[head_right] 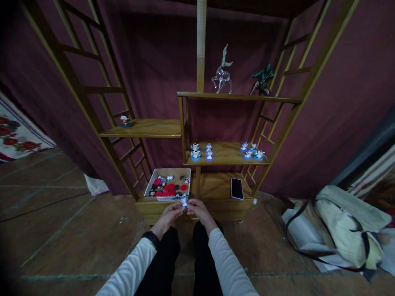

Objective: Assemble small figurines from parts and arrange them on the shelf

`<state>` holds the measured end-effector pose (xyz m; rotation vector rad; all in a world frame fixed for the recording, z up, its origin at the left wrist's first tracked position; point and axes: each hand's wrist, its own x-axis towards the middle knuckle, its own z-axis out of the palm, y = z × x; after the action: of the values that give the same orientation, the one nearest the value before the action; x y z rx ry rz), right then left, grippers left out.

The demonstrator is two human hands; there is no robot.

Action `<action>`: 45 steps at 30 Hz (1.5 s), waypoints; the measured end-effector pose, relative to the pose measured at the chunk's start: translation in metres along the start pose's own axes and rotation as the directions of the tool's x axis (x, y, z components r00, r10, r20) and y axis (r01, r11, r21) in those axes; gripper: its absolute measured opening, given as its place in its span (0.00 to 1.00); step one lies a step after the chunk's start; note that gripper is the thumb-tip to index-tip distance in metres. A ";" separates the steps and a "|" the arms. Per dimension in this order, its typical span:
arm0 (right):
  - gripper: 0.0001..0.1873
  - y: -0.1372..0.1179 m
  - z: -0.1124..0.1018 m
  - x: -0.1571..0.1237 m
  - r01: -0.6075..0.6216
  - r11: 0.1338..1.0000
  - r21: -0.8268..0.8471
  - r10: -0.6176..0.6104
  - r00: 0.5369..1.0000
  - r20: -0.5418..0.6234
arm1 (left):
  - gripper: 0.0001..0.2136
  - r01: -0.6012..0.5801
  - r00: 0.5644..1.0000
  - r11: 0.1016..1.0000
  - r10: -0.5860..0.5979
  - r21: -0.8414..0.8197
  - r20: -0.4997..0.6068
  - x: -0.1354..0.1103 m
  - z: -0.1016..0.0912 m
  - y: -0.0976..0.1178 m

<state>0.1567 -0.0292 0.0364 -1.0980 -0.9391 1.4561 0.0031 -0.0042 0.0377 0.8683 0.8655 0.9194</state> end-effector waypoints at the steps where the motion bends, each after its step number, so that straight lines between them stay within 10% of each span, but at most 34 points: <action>1: 0.24 0.001 0.000 0.001 0.000 1.000 -0.008 -0.001 1.000 -0.012 | 0.17 0.013 1.000 1.000 -0.013 -0.004 -0.004 0.000 0.000 0.001; 26: 0.20 -0.005 0.005 0.002 0.026 0.993 -0.119 -0.035 0.997 -0.074 | 0.17 0.168 0.985 0.983 -0.170 0.067 0.013 0.003 -0.001 0.010; 45: 0.26 0.001 0.000 0.004 0.022 0.997 -0.077 -0.026 0.998 -0.051 | 0.12 0.027 1.000 0.999 -0.027 0.027 0.011 -0.006 0.007 0.011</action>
<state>0.1559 -0.0256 0.0351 -1.1709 -0.9753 1.3752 0.0041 -0.0072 0.0520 0.8821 0.8796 0.8807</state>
